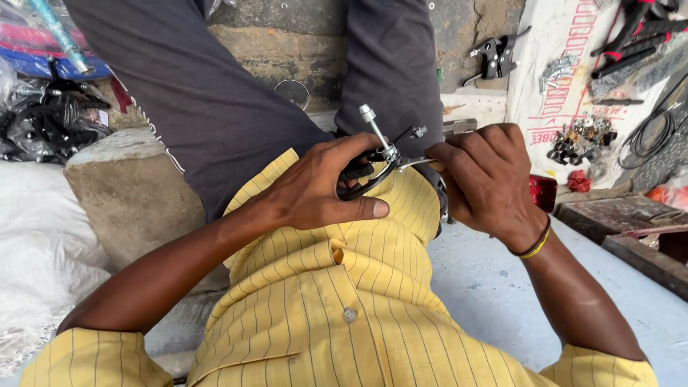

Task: Assembling and adjusting a bicycle brake caliper using a wrench and brake cables.

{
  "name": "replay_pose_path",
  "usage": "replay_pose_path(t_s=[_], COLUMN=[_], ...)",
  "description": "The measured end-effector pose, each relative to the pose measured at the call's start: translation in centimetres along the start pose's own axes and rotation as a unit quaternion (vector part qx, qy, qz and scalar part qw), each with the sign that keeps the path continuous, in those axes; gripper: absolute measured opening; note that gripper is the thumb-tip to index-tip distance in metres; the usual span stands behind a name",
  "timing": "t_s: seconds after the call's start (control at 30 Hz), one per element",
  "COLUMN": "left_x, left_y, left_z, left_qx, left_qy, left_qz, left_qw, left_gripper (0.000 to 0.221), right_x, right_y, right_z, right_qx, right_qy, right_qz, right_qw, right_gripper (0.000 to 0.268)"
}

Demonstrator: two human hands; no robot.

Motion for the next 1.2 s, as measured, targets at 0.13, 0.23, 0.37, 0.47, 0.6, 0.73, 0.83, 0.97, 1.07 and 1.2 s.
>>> replay_pose_path(t_s=[0.13,0.23,0.37,0.47,0.6,0.73,0.83,0.97,1.07,1.2], left_x=[-0.4,1.3,2.5,2.7,2.7,2.8,3.1,3.1,2.4,1.7], left_y=[-0.3,0.1,0.6,0.8,0.7,0.5,0.2,0.3,0.1,-0.1], left_z=[-0.3,-0.1,0.0,0.4,0.8,0.4,0.1,0.0,0.0,0.3], left_qx=[0.016,0.067,0.069,0.117,0.129,0.102,0.097,0.091,0.099,0.076], left_qy=[-0.042,-0.137,0.044,0.019,0.031,0.12,0.089,0.116,0.109,0.113], left_qz=[-0.016,-0.038,-0.009,0.039,0.072,0.05,0.059,0.055,0.087,0.063], left_qw=[0.999,0.988,0.997,0.992,0.988,0.986,0.99,0.988,0.985,0.989], left_gripper=[0.086,0.085,0.081,0.076,0.076,0.075,0.075,0.07,0.068,0.069], right_x=[1.2,1.0,1.2,1.4,0.9,0.0,-0.8,-1.2,-2.1,-2.1], right_y=[2.4,7.4,8.3,7.9,8.3,8.8,8.4,7.4,6.5,5.4], right_z=[-0.6,-3.5,-4.7,-5.5,-7.1,-8.4,-9.5,-9.9,-9.9,-9.4], right_qx=[-0.022,-0.005,-0.061,-0.074,-0.071,-0.12,-0.19,-0.202,-0.196,-0.177], right_qy=[0.054,0.137,0.176,0.192,0.22,0.255,0.311,0.352,0.391,0.415], right_qz=[0.003,0.168,0.206,0.192,0.182,0.233,0.308,0.32,0.322,0.365], right_qw=[0.998,0.976,0.961,0.96,0.956,0.931,0.879,0.856,0.84,0.814], right_gripper=[0.028,0.028,0.032,0.036,0.033,0.027,0.028,0.023,0.015,0.015])
Point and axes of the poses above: each hand's wrist, its own z-axis away from the middle knuckle, its own y-axis out of the back of the hand, x = y × z, the point moved 3 cm from there along -z, towards the middle knuckle, and after that the axes turned 8 degrees about y, right-handed, at the moved point
